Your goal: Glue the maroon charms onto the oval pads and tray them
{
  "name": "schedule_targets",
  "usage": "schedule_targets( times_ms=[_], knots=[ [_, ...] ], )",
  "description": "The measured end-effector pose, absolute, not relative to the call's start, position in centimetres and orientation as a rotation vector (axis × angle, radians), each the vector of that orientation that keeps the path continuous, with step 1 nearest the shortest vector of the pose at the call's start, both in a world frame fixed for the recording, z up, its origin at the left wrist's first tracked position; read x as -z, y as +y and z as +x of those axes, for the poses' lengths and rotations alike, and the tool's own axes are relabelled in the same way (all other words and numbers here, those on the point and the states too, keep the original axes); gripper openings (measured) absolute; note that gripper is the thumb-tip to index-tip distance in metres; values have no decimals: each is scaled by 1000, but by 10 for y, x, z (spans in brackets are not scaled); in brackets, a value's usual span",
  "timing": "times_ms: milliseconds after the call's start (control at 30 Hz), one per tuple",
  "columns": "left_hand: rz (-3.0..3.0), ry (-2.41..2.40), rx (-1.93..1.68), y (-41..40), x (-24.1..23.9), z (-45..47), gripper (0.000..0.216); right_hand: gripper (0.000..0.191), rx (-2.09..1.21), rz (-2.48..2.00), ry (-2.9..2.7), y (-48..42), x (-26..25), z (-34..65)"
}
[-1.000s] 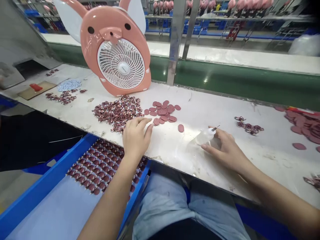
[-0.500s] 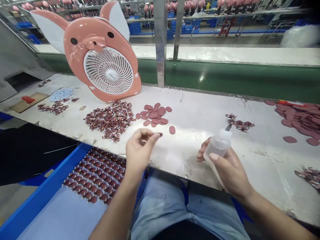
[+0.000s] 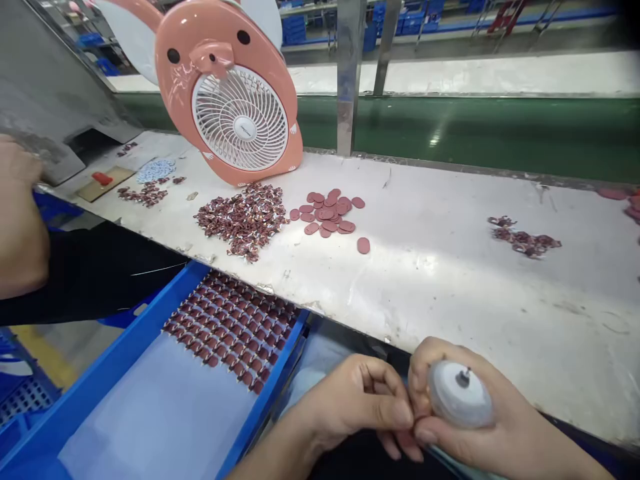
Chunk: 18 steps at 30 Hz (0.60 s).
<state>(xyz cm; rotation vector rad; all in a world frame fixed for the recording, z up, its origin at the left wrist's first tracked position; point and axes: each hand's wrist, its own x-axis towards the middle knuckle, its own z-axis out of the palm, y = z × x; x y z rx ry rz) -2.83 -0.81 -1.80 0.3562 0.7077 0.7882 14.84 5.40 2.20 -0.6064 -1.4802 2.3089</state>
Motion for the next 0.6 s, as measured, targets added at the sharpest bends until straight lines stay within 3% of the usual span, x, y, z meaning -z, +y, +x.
schedule_targets(
  times_ms=[200, 367, 467, 600],
  knots=[
    [314, 502, -568, -7, 34, -23, 53, 29, -2217, -690, -1751, 53, -20, 155],
    [172, 456, -937, -16, 45, -21, 46, 54, -1842, -1102, -1681, 45, -17, 169],
    [111, 507, -1127, -20, 41, -23, 42, 50, -1493, -1317, -1817, 43, -16, 176],
    [47, 623, -1244, -21, 26, -27, 31, 37, -1111, -1237, -1907, 40, -14, 188]
  ],
)
